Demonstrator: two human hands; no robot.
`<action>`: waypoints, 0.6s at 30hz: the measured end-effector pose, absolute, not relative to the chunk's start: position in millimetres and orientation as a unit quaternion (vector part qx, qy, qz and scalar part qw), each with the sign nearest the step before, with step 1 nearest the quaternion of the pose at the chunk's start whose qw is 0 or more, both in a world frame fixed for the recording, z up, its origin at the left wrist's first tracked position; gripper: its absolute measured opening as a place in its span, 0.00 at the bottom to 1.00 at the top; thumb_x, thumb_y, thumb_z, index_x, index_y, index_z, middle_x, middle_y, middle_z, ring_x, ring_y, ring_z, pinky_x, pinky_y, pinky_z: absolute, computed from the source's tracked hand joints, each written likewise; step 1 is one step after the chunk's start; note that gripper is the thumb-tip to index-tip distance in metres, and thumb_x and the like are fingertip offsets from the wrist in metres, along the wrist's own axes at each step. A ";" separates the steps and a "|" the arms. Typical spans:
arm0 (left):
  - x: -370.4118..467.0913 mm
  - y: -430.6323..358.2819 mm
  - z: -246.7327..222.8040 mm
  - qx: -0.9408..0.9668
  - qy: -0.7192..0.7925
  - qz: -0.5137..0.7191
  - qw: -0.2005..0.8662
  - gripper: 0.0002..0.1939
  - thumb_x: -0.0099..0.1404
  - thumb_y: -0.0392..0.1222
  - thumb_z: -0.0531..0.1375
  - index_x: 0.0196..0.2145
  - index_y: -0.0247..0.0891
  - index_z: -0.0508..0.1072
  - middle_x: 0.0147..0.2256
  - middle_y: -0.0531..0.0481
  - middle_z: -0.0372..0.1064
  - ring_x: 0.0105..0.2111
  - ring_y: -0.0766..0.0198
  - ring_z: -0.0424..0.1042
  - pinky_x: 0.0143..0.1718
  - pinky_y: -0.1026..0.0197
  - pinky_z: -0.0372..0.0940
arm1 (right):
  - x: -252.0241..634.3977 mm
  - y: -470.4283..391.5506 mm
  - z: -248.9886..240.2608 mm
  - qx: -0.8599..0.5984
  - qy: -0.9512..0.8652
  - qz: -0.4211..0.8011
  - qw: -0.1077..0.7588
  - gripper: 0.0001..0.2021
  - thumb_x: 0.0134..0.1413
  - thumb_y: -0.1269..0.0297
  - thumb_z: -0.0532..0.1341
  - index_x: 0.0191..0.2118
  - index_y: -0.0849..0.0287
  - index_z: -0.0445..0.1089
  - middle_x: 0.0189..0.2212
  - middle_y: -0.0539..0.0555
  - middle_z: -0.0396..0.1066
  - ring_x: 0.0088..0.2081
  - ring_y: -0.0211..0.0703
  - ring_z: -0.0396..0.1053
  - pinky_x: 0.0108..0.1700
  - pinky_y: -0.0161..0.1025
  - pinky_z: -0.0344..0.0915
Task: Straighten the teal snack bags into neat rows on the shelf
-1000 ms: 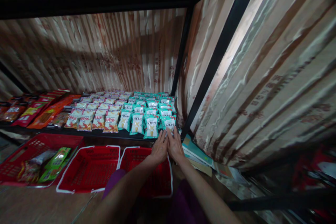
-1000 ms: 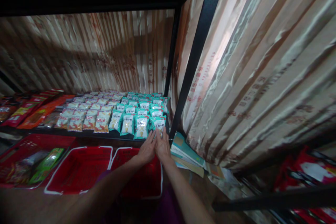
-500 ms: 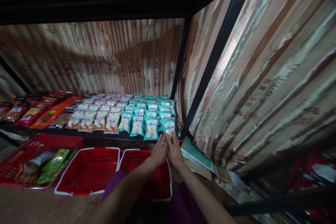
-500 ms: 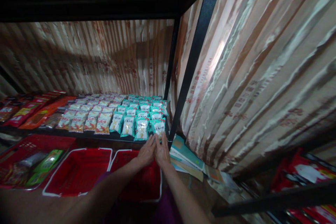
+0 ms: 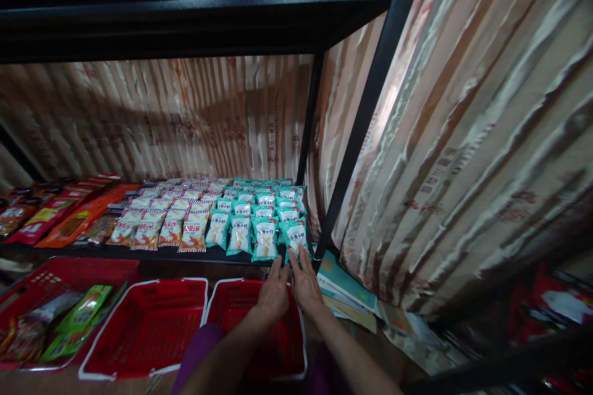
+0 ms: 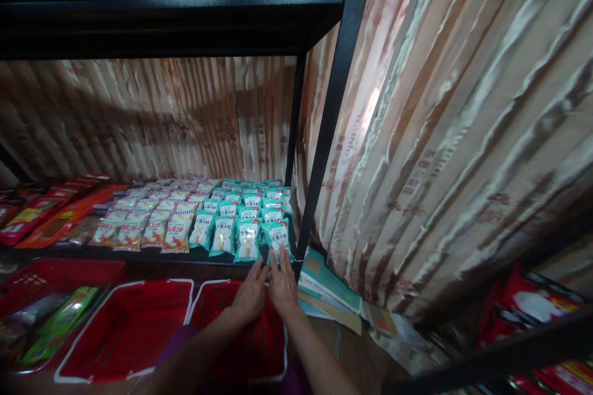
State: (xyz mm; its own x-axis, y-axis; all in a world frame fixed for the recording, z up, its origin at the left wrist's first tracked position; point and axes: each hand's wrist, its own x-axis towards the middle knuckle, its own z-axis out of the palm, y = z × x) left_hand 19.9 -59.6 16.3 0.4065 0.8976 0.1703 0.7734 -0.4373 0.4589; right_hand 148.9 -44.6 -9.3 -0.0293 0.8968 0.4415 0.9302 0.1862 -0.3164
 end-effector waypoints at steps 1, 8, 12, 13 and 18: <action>19.0 -58.2 18.5 0.822 0.509 0.202 0.156 0.33 0.58 0.27 0.48 0.62 0.35 0.57 0.66 0.43 0.44 0.65 0.56 0.46 0.63 0.52 0.54 | 148.6 -43.0 -7.7 -0.637 -0.717 -0.025 0.283 0.34 0.54 0.79 0.49 0.67 0.51 0.46 0.69 0.54 0.37 0.68 0.50 0.37 0.63 0.52 0.55; 4.7 -70.0 19.0 0.797 0.546 0.186 0.177 0.29 0.61 0.28 0.46 0.61 0.31 0.60 0.64 0.40 0.49 0.63 0.58 0.52 0.62 0.59 0.54 | 140.3 -54.1 -5.6 -0.632 -0.709 -0.026 0.312 0.38 0.50 0.82 0.49 0.67 0.54 0.45 0.69 0.56 0.36 0.68 0.51 0.36 0.64 0.53 0.53; -4.5 -98.0 1.5 0.777 0.570 0.168 0.210 0.27 0.62 0.29 0.46 0.58 0.33 0.64 0.63 0.39 0.53 0.57 0.57 0.64 0.55 0.59 0.63 | 119.2 -81.5 -26.0 -0.631 -0.714 -0.015 0.304 0.36 0.50 0.82 0.49 0.66 0.55 0.49 0.68 0.55 0.42 0.67 0.50 0.42 0.63 0.50 0.56; -6.1 -104.0 -2.2 0.775 0.569 0.168 0.217 0.26 0.63 0.30 0.46 0.58 0.34 0.64 0.63 0.39 0.53 0.56 0.58 0.65 0.54 0.60 0.63 | 113.7 -87.9 -31.6 -0.633 -0.714 -0.010 0.299 0.35 0.51 0.81 0.49 0.65 0.54 0.51 0.67 0.55 0.44 0.67 0.50 0.43 0.62 0.50 0.57; -13.7 -121.0 -9.9 0.776 0.556 0.175 0.240 0.27 0.63 0.35 0.49 0.60 0.39 0.61 0.63 0.43 0.53 0.56 0.60 0.65 0.53 0.65 0.63 | 93.5 -111.2 -43.6 -0.651 -0.703 0.037 0.284 0.30 0.54 0.79 0.47 0.62 0.53 0.60 0.64 0.55 0.54 0.64 0.48 0.54 0.61 0.46 0.60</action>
State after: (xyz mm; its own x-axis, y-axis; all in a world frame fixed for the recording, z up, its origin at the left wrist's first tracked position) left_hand -13.7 -121.0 -9.9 0.3197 0.9475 0.0053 0.7795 -0.2662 0.5670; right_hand 93.5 -111.2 -43.6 0.0083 0.9365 0.3506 0.8939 0.1501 -0.4223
